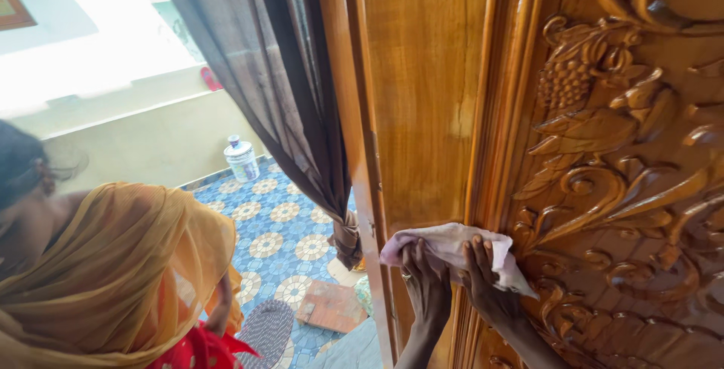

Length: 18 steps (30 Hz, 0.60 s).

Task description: The person wipes the surface of a carved wooden door using a cloth. They move the cloth across the intricate carvings, covering different sections of the door in a repetitive wiping motion.

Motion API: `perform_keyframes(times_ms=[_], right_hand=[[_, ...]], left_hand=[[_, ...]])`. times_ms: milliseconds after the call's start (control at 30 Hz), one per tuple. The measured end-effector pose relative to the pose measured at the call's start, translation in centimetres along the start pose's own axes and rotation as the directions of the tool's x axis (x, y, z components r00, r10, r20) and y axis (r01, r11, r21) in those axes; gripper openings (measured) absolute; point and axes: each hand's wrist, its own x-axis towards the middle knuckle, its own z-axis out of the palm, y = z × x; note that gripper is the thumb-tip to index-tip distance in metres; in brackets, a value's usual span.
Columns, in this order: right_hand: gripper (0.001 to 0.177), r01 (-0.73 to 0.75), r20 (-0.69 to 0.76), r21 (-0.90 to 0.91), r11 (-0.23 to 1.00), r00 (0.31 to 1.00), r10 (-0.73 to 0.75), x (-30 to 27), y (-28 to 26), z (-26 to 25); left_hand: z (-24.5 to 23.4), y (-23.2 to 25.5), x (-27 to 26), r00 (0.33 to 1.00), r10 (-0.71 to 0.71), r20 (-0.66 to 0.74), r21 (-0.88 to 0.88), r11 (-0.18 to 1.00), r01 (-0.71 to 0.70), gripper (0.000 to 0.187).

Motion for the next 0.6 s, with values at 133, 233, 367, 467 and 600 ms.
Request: perform_keyframes(times_ms=[133, 233, 367, 467, 600], right_hand=[[0.072, 0.026, -0.065, -0.127, 0.992, 0.997, -0.035, 3.2, 0.8, -2.2], [0.070, 0.053, -0.160, -0.178, 0.983, 0.984, -0.082, 6.1, 0.7, -4.7], [0.072, 0.038, -0.205, -0.328, 0.944, 0.973, -0.110, 11.5, 0.7, -8.4], [0.072, 0.047, -0.204, -0.425, 0.904, 0.968, -0.147, 14.7, 1.2, -11.9], [0.075, 0.014, -0.198, -0.407, 0.913, 0.975, -0.103, 18.3, 1.9, -15.0]], left_hand=[[1.0, 0.1, 2.4, 0.963, 0.246, -0.114, -0.043, 0.967, -0.252, 0.086], [1.4, 0.8, 6.1, 0.903, 0.355, -0.242, 0.036, 0.933, -0.357, 0.084], [0.3, 2.7, 10.2, 0.932, 0.332, -0.143, 0.117, 0.941, -0.317, 0.086], [-1.3, 5.1, 13.5, 0.931, 0.345, -0.118, 0.149, 0.933, -0.327, 0.092], [-3.3, 8.4, 16.9, 0.906, 0.395, -0.149, 0.169, 0.913, -0.371, 0.091]])
